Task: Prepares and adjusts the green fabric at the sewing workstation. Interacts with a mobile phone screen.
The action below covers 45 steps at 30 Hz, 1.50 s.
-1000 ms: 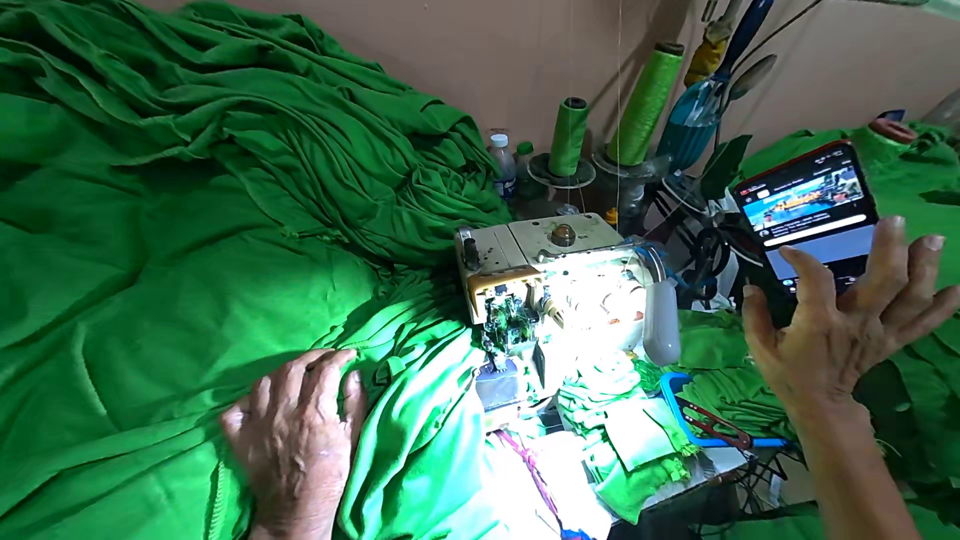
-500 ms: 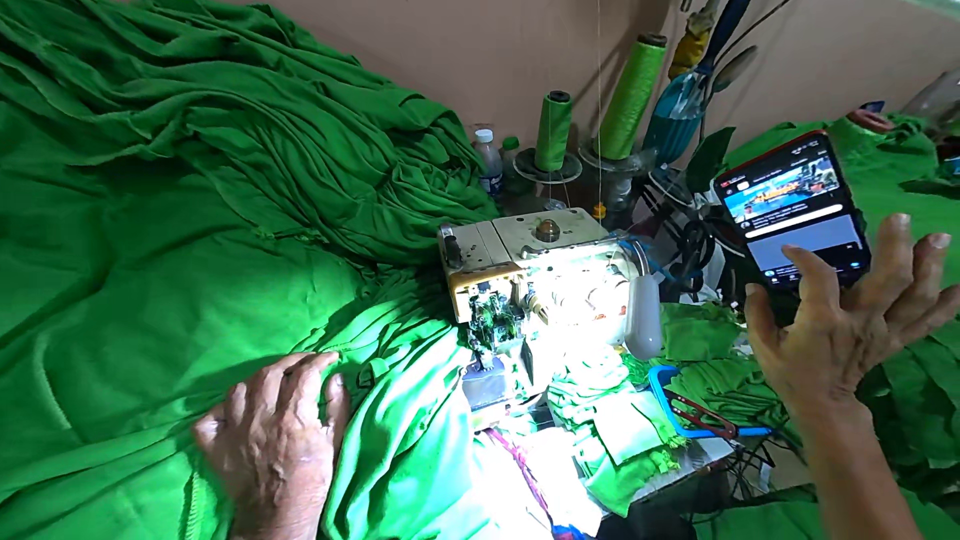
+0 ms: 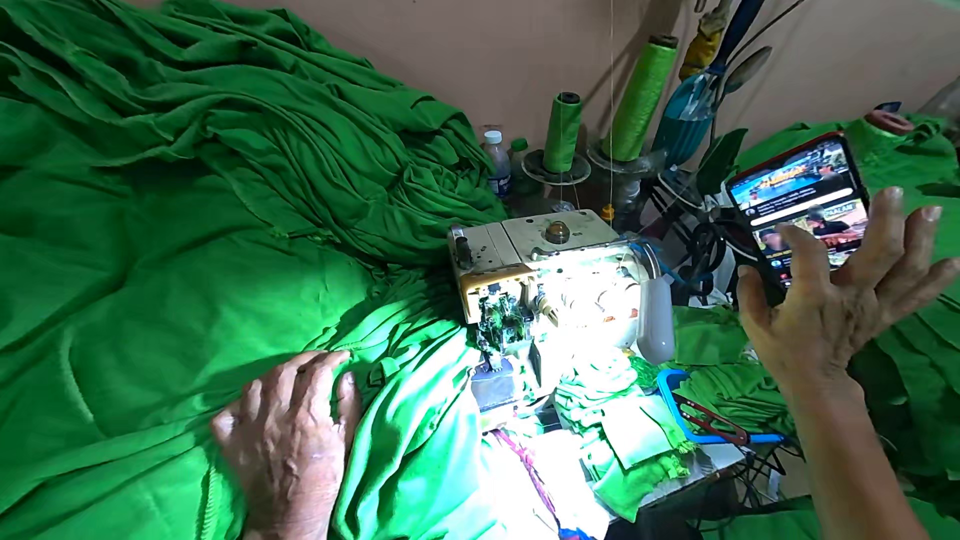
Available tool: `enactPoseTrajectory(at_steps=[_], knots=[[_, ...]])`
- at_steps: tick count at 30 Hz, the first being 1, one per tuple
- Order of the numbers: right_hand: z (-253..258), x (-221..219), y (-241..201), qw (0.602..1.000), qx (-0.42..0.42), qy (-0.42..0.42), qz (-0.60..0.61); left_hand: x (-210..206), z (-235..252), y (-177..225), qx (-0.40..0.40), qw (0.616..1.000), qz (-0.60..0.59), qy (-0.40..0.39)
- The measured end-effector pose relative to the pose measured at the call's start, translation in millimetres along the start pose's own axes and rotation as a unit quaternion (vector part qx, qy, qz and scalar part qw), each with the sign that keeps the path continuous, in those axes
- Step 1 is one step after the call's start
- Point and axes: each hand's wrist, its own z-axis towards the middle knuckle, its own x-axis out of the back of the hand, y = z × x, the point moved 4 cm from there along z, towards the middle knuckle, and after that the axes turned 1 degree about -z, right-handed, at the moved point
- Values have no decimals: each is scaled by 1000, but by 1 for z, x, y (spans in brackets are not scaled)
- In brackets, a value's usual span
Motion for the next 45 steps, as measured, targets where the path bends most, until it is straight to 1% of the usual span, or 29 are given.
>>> enactPoseTrajectory(at_steps=[7, 13, 19, 25, 36, 45], knots=[[-4, 4, -5, 1000, 1, 10, 6, 1, 1, 1, 0, 1000, -2, -1], [-23, 11, 4, 1000, -5, -4, -7, 2, 2, 2, -1, 1000, -5, -5], [-31, 13, 16, 1000, -22, -17, -5, 1, 1, 1, -2, 1000, -6, -2], [-34, 11, 19, 999, -24, -16, -13, -1, -1, -2, 2, 1000, -20, -20], [-32, 10, 19, 999, -26, -22, -18, -2, -1, -3, 7, 1000, -17, -17], [-32, 12, 21, 999, -26, -14, -19, -4, -1, -7, 16, 999, -23, -46]])
